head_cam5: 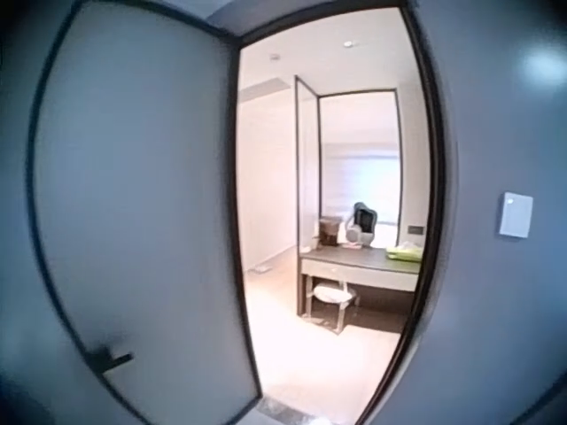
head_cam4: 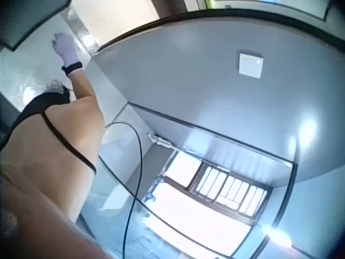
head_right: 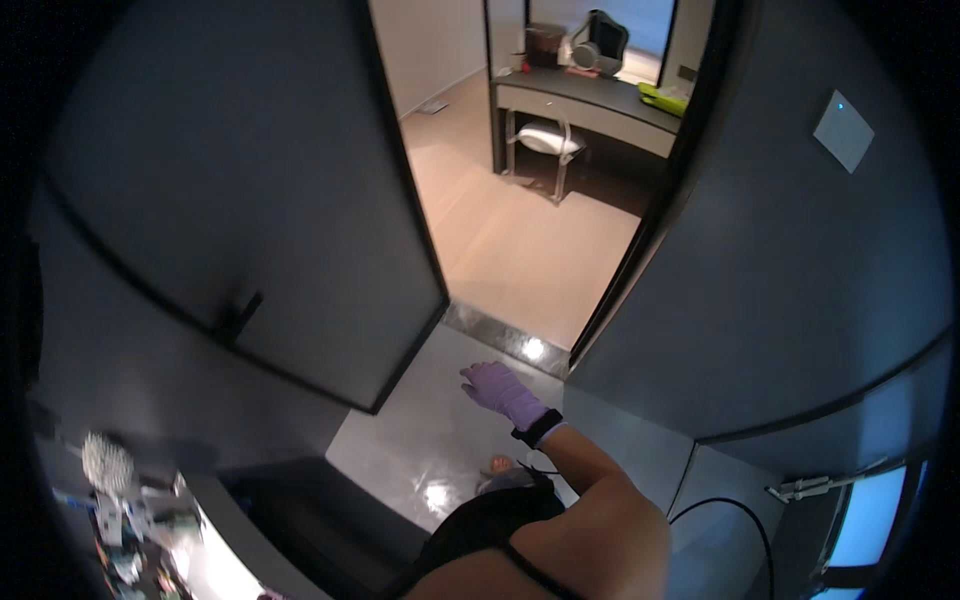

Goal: Cleaning the bathroom floor, wiping the sink area, and organizing laundry.

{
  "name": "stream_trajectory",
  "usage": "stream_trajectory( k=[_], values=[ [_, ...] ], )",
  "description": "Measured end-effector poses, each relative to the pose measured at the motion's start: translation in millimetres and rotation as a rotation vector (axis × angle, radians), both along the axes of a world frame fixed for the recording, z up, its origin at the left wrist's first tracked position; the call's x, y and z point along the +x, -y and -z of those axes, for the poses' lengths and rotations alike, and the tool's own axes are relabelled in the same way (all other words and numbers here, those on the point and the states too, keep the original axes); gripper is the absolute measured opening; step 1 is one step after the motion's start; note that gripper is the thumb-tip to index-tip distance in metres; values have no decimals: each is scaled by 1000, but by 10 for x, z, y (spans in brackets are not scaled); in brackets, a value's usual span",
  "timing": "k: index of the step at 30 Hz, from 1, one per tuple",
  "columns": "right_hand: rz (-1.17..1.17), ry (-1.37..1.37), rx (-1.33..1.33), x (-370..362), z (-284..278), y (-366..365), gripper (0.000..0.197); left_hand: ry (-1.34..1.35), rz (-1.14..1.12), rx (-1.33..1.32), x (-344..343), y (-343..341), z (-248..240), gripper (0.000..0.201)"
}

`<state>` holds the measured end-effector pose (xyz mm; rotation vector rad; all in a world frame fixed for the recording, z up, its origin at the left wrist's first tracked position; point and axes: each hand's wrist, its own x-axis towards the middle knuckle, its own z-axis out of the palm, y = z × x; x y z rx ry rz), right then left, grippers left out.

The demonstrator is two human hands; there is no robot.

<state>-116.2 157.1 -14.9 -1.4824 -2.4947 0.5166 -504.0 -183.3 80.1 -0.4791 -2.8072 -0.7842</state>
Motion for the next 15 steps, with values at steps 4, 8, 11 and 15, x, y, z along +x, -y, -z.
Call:
stream_trajectory(
  k=[4, 8, 11, 15],
  values=[
    [146, -170, 111, 581, -359, -550, 29, 252, 381, -420, 327, -1294, 89, 32],
    [271, -284, 174, 852, -744, -1024, 26, 199, 811, -553, 514, -2488, 436, 28],
    [486, -436, 648, 1403, -1569, -1407, 22, 262, 888, -123, 848, -3426, -64, 24],
    [760, -674, 1296, 1612, -2473, -1889, 22, -74, 1236, 371, 1288, -4732, -1173, 35]
  ],
)
